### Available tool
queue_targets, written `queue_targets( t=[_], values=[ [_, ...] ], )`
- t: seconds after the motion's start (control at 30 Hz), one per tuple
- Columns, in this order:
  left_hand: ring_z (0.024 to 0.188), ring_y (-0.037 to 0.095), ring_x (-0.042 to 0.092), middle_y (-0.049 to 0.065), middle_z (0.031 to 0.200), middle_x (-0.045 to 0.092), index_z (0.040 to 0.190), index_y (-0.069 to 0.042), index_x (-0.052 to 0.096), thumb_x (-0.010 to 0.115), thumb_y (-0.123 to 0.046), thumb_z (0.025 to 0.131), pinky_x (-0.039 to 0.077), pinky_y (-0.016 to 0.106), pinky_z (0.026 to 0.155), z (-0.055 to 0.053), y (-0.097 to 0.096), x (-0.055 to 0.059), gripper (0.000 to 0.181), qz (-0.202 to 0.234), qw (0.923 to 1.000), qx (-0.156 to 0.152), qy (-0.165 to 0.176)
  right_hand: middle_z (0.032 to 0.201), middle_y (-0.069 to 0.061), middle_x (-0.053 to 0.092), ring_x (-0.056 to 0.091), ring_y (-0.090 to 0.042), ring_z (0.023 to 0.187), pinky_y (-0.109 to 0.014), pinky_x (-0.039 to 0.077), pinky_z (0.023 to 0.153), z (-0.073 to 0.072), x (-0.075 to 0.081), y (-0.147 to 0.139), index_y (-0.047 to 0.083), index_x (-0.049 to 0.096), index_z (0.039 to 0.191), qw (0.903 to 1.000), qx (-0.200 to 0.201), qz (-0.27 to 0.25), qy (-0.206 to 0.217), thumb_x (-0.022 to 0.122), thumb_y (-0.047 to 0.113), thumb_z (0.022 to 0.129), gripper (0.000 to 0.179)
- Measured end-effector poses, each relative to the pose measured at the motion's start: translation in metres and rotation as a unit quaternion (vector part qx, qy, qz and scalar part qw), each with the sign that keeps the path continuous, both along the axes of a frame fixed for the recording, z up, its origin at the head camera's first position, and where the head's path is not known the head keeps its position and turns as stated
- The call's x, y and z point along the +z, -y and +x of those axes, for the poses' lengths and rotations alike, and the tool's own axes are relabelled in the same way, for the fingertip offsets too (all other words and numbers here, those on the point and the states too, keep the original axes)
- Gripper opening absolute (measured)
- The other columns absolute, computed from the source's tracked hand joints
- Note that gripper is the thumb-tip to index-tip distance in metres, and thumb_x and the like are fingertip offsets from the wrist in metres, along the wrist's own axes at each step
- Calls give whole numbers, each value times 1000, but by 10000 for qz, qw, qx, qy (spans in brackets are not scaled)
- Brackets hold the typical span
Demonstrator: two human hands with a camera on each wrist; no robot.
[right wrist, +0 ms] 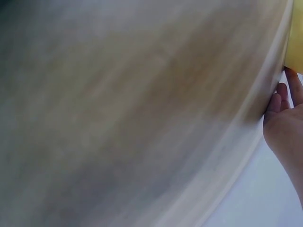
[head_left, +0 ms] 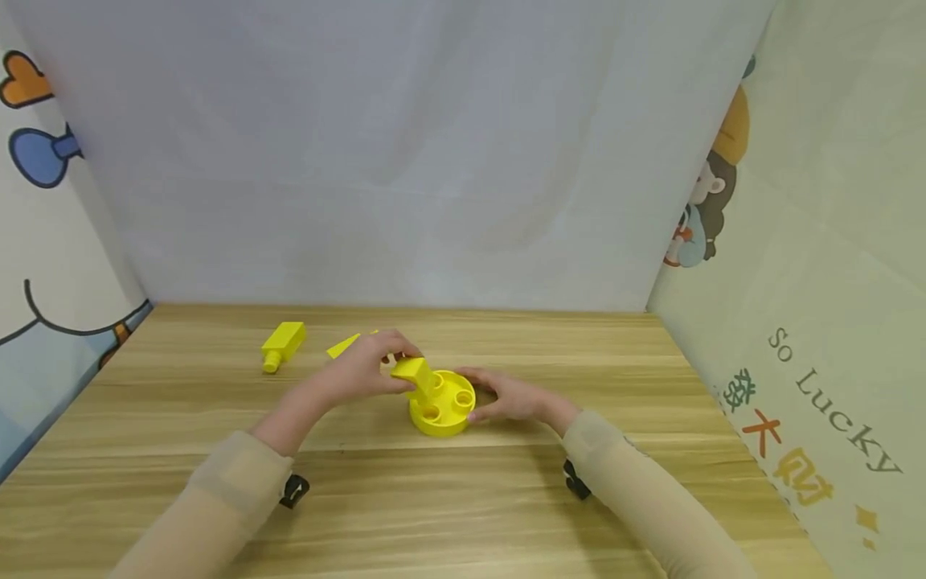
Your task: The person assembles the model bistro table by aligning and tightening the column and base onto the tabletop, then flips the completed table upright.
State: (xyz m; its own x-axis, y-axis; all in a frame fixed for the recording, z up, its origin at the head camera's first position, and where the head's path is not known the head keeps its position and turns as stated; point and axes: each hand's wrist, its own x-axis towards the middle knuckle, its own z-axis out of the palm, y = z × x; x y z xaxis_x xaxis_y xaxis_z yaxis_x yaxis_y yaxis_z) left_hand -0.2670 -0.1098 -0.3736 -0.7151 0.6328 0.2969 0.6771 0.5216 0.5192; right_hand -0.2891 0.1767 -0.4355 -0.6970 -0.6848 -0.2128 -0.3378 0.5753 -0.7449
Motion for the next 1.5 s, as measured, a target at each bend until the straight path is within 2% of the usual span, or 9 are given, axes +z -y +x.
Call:
queue_targets(
  t=[0.2,0.43,0.67,0.83,0.93,1.07,1.23,1.4,1.5],
  values=[
    [94,15,56,1,105,63,111,-9,66,79,-19,77,51,38,84,3,-8,-4,38,-93,9997,-170,173,152,-3,32,26,-20,140,-45,19,115,-1,-1,0,21,24,150,10000,-50,19,20,70,31,85,80],
    [96,15,59,2,107,65,112,-8,66,79,-20,76,51,35,85,3,-15,-10,40,-282,9990,-357,-49,152,-1,31,26,-19,140,-45,19,115,-1,-2,1,23,23,150,9999,-79,18,99,69,32,86,80],
    [101,16,59,1,110,65,113,-11,67,79,-19,77,50,38,89,0,-16,-20,39,-146,9984,-546,-1,153,-1,30,24,-20,141,-47,19,114,-1,-3,1,21,22,151,10000,-44,-47,52,69,30,86,80],
    [109,18,58,0,118,63,118,-15,65,76,-20,79,48,37,93,0,-14,-27,41,-314,9971,-658,225,152,0,31,26,-19,140,-47,19,114,-2,-4,1,22,23,150,10000,-8,-74,32,69,30,86,79],
    [108,18,58,2,121,62,120,-14,64,76,-16,79,49,37,91,2,-12,-31,43,-145,9968,-641,459,152,0,31,26,-19,140,-46,20,114,-3,-5,1,23,23,150,9999,-1,-96,59,69,31,86,79],
    [103,18,57,3,125,60,124,-9,60,79,-17,76,50,39,89,4,-12,-36,52,149,9959,-488,753,152,-1,32,27,-19,140,-46,20,114,-3,-6,1,23,23,150,10000,-15,-73,17,69,31,86,79],
    [105,19,53,6,122,58,129,-7,53,84,-31,69,47,43,91,13,-14,-37,72,393,9944,-3,981,152,-2,31,26,-20,140,-46,19,114,-3,-5,2,22,23,150,10000,55,-45,-46,68,31,87,78],
    [95,18,52,2,104,58,119,-5,56,85,-32,67,46,38,83,22,-19,-35,65,832,9880,641,1129,152,-1,31,25,-20,140,-47,19,115,-4,-5,3,23,24,150,10000,37,-17,-72,68,31,87,78],
    [91,19,53,1,98,58,111,-4,59,84,-32,69,47,35,79,24,-21,-34,56,849,9873,835,1049,152,0,31,26,-19,140,-46,18,115,-5,-8,2,24,24,150,9999,40,29,-144,69,32,86,78]
  ],
)
